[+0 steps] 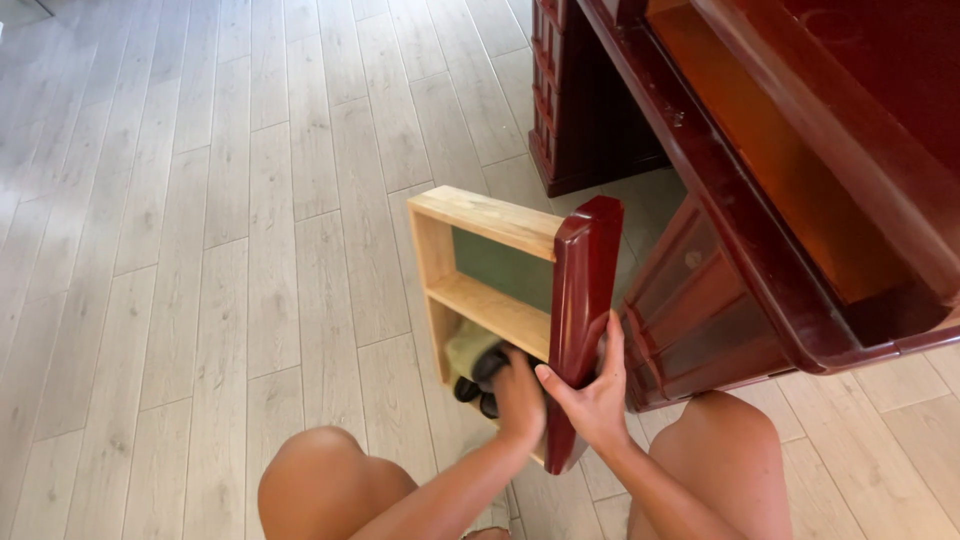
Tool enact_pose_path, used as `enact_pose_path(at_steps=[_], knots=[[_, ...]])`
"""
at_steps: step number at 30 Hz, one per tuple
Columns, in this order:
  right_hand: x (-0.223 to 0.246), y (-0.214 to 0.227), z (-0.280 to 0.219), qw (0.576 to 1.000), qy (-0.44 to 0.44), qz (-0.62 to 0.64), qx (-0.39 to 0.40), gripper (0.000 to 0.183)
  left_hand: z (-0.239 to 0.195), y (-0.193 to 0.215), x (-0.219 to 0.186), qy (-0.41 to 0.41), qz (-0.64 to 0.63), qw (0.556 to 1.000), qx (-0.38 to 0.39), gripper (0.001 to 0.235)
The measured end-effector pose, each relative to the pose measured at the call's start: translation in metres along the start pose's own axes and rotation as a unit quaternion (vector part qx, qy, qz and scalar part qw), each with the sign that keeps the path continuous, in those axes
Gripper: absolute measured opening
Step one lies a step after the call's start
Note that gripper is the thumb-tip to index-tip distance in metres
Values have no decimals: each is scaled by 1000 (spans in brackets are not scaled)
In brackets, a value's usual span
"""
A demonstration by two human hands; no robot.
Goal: Wiping a wooden desk and its removable drawer with a microfiber cloth.
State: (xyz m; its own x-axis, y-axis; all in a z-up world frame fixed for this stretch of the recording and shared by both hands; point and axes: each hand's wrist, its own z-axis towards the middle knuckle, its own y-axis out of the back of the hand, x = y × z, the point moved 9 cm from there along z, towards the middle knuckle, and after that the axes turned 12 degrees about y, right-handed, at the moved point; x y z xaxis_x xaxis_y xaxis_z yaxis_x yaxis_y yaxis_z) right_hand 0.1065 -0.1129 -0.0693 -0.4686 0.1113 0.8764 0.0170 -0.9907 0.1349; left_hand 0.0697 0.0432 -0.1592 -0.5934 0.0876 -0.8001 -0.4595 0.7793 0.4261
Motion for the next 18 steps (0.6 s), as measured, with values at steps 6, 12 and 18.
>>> enact_pose_path(at_steps=[6, 12, 18], knots=[[-10, 13, 17, 999, -36, 1, -15, 98, -74, -9, -17, -14, -94, 984, 149, 48], [-19, 18, 7, 999, -45, 28, -11, 97, -80, 6, -40, -82, -114, 980, 144, 32], [-14, 20, 11, 1000, -9, -13, 11, 106, -73, 24, -51, -61, -245, 951, 178, 39]])
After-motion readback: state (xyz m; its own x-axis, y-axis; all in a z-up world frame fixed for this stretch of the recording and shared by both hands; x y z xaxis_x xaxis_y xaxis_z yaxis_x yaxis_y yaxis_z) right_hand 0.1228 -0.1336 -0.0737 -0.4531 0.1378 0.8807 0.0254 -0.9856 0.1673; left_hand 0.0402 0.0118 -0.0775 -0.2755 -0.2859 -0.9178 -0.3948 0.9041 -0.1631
